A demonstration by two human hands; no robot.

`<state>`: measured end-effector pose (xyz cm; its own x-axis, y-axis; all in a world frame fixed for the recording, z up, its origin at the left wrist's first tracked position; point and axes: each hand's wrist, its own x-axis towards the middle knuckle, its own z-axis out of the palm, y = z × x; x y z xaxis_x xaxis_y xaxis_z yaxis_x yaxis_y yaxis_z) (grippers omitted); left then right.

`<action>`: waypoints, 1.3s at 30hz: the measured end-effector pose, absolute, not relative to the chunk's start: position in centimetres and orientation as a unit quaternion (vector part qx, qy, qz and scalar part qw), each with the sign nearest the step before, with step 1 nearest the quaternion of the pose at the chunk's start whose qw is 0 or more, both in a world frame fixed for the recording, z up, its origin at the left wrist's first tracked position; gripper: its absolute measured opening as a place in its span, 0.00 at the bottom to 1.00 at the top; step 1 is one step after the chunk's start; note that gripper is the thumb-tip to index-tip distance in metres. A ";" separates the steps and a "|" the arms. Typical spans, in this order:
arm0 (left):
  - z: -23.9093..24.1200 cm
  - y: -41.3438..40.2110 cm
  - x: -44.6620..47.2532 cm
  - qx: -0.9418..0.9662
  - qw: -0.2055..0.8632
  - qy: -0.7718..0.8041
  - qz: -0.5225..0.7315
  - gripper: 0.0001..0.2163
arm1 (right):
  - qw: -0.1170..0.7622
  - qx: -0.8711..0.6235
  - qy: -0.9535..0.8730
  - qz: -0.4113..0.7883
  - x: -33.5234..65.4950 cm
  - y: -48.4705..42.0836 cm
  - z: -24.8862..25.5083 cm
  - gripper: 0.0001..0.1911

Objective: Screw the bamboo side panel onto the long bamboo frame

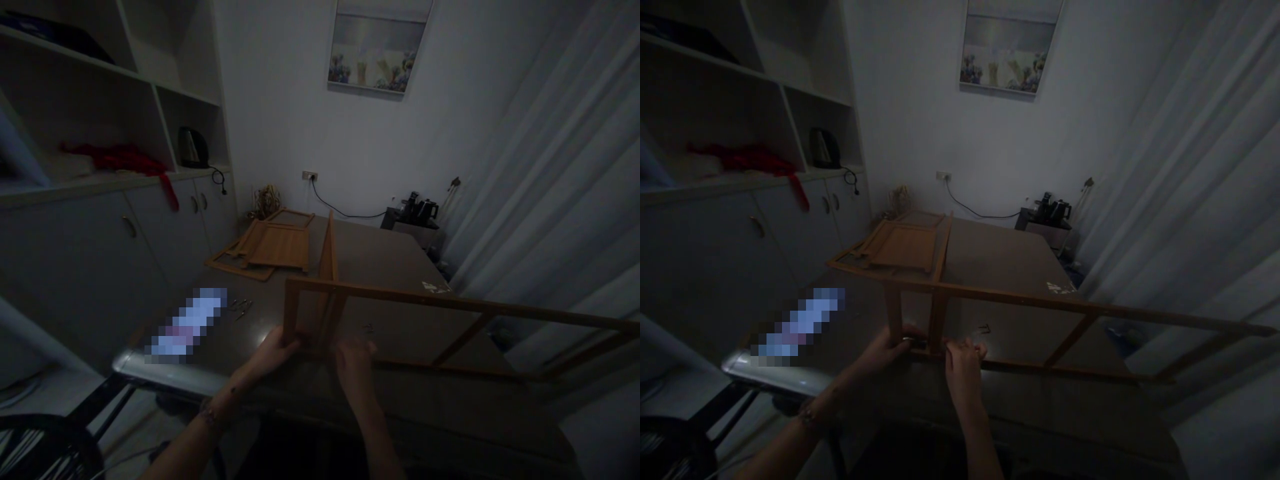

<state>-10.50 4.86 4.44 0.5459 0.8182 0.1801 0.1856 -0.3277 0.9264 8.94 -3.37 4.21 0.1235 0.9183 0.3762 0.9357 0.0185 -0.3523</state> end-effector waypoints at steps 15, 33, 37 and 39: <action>3.9 5.1 -10.5 0.744 0.491 0.315 0.326 0.13 | 0.221 -0.704 -0.675 0.000 8.8 -3.5 4.8 0.17; 3.2 4.9 -10.0 0.693 0.515 0.333 0.378 0.21 | 0.215 -0.817 -0.522 -0.117 17.8 -3.3 5.1 0.18; 3.5 5.0 -10.0 0.691 0.516 0.316 0.395 0.23 | 0.176 -0.823 -0.529 -0.107 18.0 -1.7 5.3 0.14; 3.6 5.0 -10.1 0.692 0.507 0.315 0.406 0.24 | 0.149 -0.824 -0.538 -0.098 17.9 -0.9 5.3 0.12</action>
<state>-10.10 5.05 3.58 0.4722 0.8474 0.2427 0.0238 -0.2875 0.9575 17.90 -0.86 5.27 0.4023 0.8573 0.3213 0.9155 -0.3768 -0.1410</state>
